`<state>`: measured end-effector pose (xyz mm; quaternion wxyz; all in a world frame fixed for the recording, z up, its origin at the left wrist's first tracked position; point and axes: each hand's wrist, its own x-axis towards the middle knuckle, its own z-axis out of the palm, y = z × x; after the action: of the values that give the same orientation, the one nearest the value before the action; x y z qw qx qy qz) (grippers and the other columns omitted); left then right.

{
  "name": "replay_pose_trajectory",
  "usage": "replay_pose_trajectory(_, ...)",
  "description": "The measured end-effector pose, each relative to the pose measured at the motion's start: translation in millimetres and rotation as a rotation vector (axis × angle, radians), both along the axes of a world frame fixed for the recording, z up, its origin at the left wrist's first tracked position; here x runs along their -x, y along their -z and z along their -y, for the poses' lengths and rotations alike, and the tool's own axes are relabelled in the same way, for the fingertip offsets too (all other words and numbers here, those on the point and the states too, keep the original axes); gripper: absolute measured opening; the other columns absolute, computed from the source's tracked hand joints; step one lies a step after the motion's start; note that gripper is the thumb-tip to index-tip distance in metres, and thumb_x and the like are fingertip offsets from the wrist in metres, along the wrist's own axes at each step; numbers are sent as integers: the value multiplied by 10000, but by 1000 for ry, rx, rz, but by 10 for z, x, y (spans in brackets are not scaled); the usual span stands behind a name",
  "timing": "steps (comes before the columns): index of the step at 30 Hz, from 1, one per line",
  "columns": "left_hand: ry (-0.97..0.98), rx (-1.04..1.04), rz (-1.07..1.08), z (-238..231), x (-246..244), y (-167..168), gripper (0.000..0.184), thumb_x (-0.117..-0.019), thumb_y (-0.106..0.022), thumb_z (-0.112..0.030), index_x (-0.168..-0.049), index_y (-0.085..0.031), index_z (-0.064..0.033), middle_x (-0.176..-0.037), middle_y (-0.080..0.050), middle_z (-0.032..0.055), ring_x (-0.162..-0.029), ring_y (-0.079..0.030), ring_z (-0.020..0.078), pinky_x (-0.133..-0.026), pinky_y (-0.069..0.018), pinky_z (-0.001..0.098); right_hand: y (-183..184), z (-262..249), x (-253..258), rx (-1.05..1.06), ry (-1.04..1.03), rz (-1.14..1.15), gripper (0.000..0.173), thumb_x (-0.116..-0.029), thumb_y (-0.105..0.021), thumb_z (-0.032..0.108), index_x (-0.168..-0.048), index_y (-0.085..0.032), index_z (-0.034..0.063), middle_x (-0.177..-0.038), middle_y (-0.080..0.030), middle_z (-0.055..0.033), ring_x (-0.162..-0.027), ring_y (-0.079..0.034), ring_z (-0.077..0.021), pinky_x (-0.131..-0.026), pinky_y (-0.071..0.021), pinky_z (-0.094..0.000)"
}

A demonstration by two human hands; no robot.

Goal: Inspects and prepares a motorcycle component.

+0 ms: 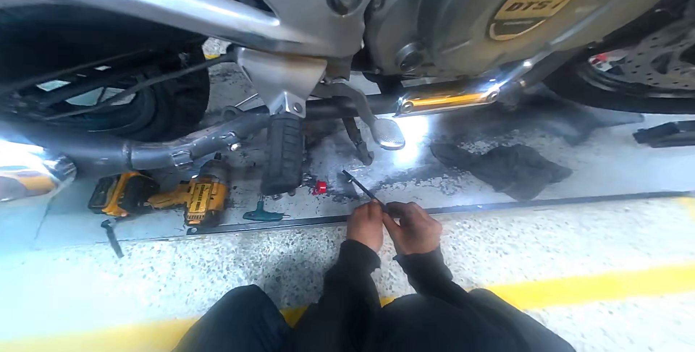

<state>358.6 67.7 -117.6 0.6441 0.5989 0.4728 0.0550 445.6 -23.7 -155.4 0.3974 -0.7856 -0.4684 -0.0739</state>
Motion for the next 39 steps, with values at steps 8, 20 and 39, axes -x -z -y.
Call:
replay_pose_trajectory(8,9,-205,188,96,165,137,312,-1049,-564,-283,-1263,-592,-58,-1049,-641,117,-794,-647,217,-736,-576,437,-33,16,-58,-1,39,23,171,-846,-757,199,-929,-772,50,-809,-741,-81,-673,-710,-208,-576,-583,-420)
replay_pose_trajectory(20,93,-1187,34,225,60,493,191,-994,-618,-146,-1050,-699,18,-1019,-686,184,-807,-727,294,-694,-630,416,5,43,-68,14,56,-22,154,-807,-771,187,-915,-777,77,-818,-753,-61,-664,-708,-186,-574,-580,-411)
replay_pose_trajectory(39,105,-222,137,40,125,141,349,-1054,-532,-297,-1327,-566,-83,-1163,-627,114,-931,-659,231,-831,-573,459,-6,49,-153,60,57,-2,150,-813,-777,169,-903,-760,49,-795,-727,-77,-650,-695,-211,-564,-580,-430)
